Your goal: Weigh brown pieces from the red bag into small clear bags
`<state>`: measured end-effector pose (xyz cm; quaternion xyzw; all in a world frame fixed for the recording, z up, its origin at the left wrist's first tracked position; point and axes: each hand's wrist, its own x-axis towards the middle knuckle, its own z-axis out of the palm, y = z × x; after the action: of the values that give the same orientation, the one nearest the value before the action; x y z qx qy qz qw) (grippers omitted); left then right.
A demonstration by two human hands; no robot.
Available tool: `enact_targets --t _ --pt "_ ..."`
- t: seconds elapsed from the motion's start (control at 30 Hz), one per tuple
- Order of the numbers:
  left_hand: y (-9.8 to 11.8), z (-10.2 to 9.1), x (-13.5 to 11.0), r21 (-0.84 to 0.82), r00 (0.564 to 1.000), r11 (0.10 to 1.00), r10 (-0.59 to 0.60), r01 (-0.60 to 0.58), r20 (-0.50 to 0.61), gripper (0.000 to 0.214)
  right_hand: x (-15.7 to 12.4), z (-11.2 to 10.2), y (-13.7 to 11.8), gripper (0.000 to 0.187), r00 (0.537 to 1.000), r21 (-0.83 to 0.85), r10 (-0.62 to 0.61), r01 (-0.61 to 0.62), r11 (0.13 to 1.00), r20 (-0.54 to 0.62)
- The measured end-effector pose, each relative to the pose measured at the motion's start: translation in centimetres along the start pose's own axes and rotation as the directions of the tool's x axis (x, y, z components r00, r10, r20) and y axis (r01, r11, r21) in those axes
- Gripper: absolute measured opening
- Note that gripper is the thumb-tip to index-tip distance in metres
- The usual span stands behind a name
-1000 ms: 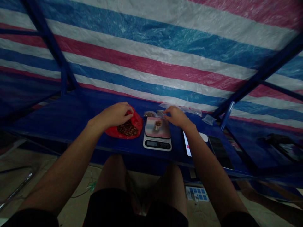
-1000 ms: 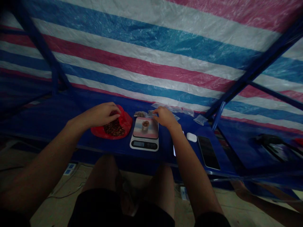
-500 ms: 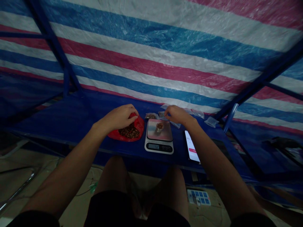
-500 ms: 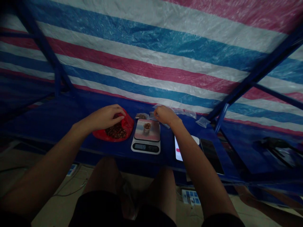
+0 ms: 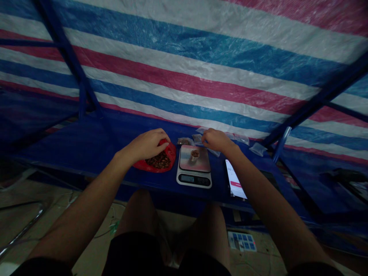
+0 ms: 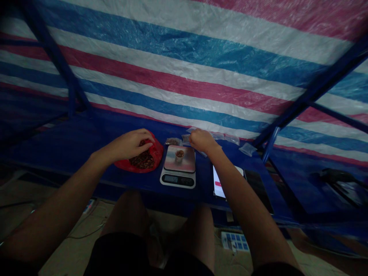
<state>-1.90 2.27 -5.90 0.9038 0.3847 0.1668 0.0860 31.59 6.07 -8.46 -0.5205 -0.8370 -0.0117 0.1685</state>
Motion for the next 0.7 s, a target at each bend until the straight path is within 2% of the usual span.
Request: enact_targets --t 0.03,0.1,0.13,0.27,0.37,0.5,0.6,0.7 --pt "0.0 0.0 0.0 -0.001 1.0 1.0 0.0 0.0 0.0 0.032 0.1 -0.1 0.0 0.005 0.997 -0.081 -0.048 0.053 0.995 0.065" --pt "-0.1 0.1 -0.1 -0.005 1.0 1.0 -0.001 0.001 0.002 0.032 0.2 -0.3 0.0 0.014 0.975 -0.212 -0.121 0.159 0.964 0.185" --pt "0.0 0.1 -0.1 -0.007 1.0 1.0 -0.003 0.003 -0.001 0.032 0.2 -0.3 0.1 0.018 0.969 -0.235 -0.134 0.182 0.955 0.205" --pt "0.1 0.1 -0.3 -0.004 1.0 1.0 -0.014 0.014 -0.008 0.033 0.5 0.0 0.5 0.01 0.976 -0.192 -0.114 0.15 0.97 0.187" --pt "0.1 0.1 -0.4 -0.003 1.0 1.0 -0.012 0.012 -0.004 0.034 0.8 0.4 0.6 0.011 0.977 -0.155 -0.109 0.138 0.978 0.185" --pt "-0.1 0.1 -0.4 -0.01 1.0 1.0 -0.018 0.018 -0.007 0.034 1.2 0.3 0.5 0.011 0.965 -0.262 -0.096 0.161 0.952 0.245" --pt "-0.1 0.2 -0.5 -0.021 1.0 1.0 -0.016 0.016 -0.006 0.033 1.3 -0.1 0.5 0.018 0.952 -0.323 -0.098 0.193 0.926 0.289" --pt "0.0 0.3 -0.3 -0.04 1.0 0.999 -0.002 0.002 -0.001 0.032 1.5 -0.5 0.8 0.019 0.955 -0.238 -0.101 0.171 0.956 0.28"
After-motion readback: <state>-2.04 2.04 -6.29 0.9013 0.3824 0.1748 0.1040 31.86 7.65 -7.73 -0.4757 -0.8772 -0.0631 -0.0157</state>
